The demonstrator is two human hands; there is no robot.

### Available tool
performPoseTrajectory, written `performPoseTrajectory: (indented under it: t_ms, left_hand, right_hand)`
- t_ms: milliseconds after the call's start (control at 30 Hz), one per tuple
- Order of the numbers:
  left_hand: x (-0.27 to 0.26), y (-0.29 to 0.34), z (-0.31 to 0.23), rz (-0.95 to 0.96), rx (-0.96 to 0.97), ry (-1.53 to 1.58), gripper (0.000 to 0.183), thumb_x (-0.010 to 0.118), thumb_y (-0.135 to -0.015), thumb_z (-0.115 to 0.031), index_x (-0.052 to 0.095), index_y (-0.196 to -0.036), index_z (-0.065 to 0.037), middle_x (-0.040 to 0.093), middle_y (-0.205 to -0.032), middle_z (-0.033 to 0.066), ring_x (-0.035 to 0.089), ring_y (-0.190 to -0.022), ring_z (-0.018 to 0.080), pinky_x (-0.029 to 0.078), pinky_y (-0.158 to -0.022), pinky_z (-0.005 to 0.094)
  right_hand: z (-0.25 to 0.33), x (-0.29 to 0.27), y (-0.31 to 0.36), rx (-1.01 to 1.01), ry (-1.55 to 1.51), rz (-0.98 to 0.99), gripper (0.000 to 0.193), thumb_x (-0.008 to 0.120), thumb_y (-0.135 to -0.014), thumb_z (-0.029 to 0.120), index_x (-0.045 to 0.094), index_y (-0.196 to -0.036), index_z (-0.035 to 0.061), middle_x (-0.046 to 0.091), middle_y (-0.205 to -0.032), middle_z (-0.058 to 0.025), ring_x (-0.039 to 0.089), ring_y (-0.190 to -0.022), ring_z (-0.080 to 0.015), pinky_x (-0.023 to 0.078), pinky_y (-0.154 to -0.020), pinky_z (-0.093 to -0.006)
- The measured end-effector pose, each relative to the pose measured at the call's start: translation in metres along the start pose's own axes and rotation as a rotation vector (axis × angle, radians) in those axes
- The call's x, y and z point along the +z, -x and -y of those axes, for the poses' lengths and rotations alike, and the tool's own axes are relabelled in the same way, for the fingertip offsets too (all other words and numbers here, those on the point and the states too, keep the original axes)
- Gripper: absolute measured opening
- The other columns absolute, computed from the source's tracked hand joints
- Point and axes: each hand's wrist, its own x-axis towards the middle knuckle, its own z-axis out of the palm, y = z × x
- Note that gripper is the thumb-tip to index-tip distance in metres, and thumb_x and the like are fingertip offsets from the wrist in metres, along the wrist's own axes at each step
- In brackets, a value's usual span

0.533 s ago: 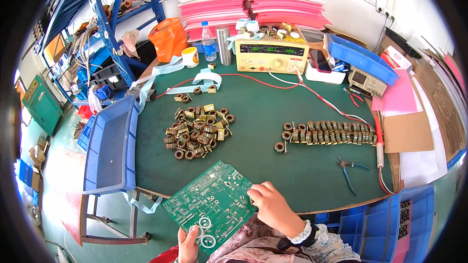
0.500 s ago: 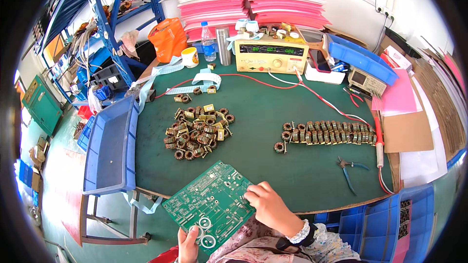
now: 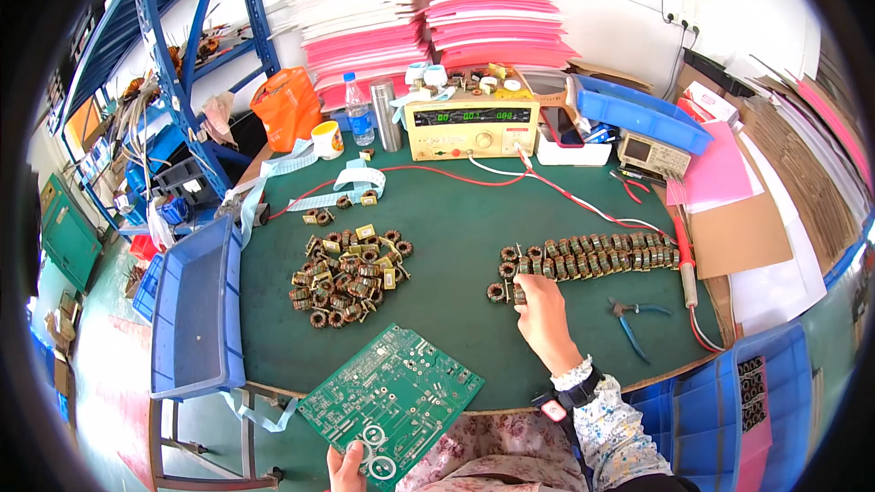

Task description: Manually sorting electronic components and placing them onto a circuit board.

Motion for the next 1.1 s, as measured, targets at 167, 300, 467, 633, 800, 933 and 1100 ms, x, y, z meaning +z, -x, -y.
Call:
performPoseTrajectory:
  t_ms: [167,300,467,633,800,933,1100]
  left_hand:
    - [0.0,-0.001,0.007,-0.012,0.003,0.027,0.027,0.052,-0.091,-0.017,0.054,-0.116,-0.005,0.053,-0.078,-0.0074,0.035,-0.055,0.0013,0.024,-0.047,0.0185]
    - [0.0,0.0,0.007,-0.029,-0.008,0.043,0.025,0.053,-0.091,-0.018,0.055,-0.114,-0.006,0.052,-0.076,-0.0074,0.038,-0.057,0.0016,0.027,-0.048,0.0181]
    - [0.001,0.002,-0.001,-0.012,0.008,0.038,0.027,0.052,-0.091,-0.018,0.054,-0.116,-0.006,0.054,-0.083,-0.0063,0.039,-0.06,0.0019,0.028,-0.05,0.0186]
    - [0.003,0.008,-0.001,-0.042,-0.011,0.019,0.024,0.053,-0.09,-0.016,0.055,-0.112,-0.007,0.052,-0.077,-0.0075,0.037,-0.057,0.0014,0.026,-0.048,0.0185]
    - [-0.012,0.011,0.002,-0.075,0.013,-0.001,0.023,0.052,-0.091,-0.017,0.056,-0.111,-0.007,0.051,-0.075,-0.0076,0.037,-0.056,0.0015,0.026,-0.047,0.0186]
    - [-0.009,0.009,-0.001,-0.098,-0.003,0.012,0.022,0.053,-0.091,-0.019,0.057,-0.109,-0.007,0.052,-0.075,-0.0082,0.038,-0.056,0.0014,0.026,-0.047,0.0184]
    - [-0.011,-0.005,0.007,-0.044,0.003,-0.013,0.02,0.053,-0.09,-0.018,0.057,-0.107,-0.008,0.052,-0.073,-0.0084,0.038,-0.056,0.0012,0.026,-0.047,0.0183]
  right_hand:
    - [0.001,0.01,-0.006,-0.054,0.011,-0.004,0.043,0.063,-0.064,-0.012,0.055,-0.104,0.0016,0.058,-0.104,-0.0144,0.053,-0.098,-0.0348,0.046,-0.082,-0.0404]
    - [0.042,0.006,-0.013,-0.194,0.025,-0.019,0.043,0.064,-0.065,-0.01,0.055,-0.105,0.0026,0.057,-0.107,-0.0125,0.053,-0.099,-0.0323,0.046,-0.084,-0.039]
    - [0.086,0.06,-0.035,-0.424,-0.15,0.25,0.041,0.067,-0.069,0.002,0.055,-0.108,0.0061,0.058,-0.106,-0.0088,0.051,-0.103,-0.0294,0.044,-0.088,-0.0385]
    - [0.096,0.118,-0.064,-0.446,-0.164,0.125,0.048,0.067,-0.067,0.001,0.05,-0.113,0.0013,0.056,-0.098,-0.011,0.051,-0.099,-0.029,0.043,-0.085,-0.0385]
    - [0.097,0.114,-0.047,-0.36,-0.144,0.083,0.026,0.056,-0.074,0.0,0.052,-0.099,0.0042,0.059,-0.093,-0.0139,0.056,-0.089,-0.0326,0.047,-0.075,-0.0408]
    - [0.073,0.056,-0.023,-0.331,0.027,0.39,0.019,0.057,-0.073,0.001,0.053,-0.092,0.005,0.057,-0.084,-0.0123,0.058,-0.082,-0.0321,0.049,-0.065,-0.0419]
    - [0.07,0.015,-0.016,-0.223,0.055,0.646,0.028,0.057,-0.072,-0.002,0.056,-0.099,0.0054,0.058,-0.096,-0.0105,0.058,-0.091,-0.031,0.049,-0.071,-0.0408]
